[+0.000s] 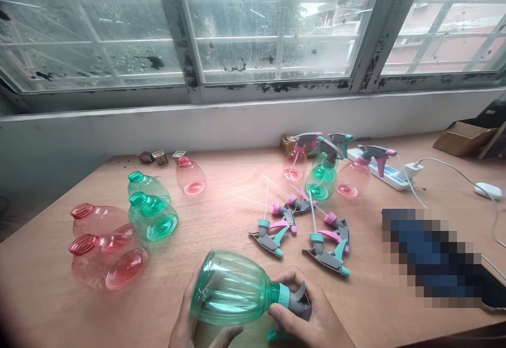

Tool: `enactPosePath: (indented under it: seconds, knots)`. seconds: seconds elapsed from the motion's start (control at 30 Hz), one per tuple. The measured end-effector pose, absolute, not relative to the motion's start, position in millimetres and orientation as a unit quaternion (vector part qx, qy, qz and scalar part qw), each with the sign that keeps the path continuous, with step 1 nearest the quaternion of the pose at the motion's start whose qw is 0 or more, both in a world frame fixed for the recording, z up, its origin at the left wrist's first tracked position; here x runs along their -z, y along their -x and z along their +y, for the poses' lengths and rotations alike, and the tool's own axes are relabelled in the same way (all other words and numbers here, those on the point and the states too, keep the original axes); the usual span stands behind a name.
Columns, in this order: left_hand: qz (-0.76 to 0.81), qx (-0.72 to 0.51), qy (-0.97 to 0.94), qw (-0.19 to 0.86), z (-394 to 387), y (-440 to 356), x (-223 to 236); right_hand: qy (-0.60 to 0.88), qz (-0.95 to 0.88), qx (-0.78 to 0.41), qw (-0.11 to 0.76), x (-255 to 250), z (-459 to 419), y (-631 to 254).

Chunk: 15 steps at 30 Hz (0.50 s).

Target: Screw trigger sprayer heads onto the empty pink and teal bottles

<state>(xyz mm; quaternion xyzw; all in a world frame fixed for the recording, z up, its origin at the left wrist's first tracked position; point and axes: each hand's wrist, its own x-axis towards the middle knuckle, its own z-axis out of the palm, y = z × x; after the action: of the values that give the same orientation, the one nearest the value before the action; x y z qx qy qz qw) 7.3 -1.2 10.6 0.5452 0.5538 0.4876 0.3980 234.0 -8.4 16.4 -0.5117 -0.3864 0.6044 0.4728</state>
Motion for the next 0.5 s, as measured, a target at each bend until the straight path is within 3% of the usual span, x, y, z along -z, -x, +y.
enactPosePath:
  seconds: [0.5]
  knots:
    - [0.554,-0.48,-0.549,0.402,-0.7,-1.9,-7.8,0.527,-0.381,-0.602,0.463,-20.6,-9.6,-231.5]
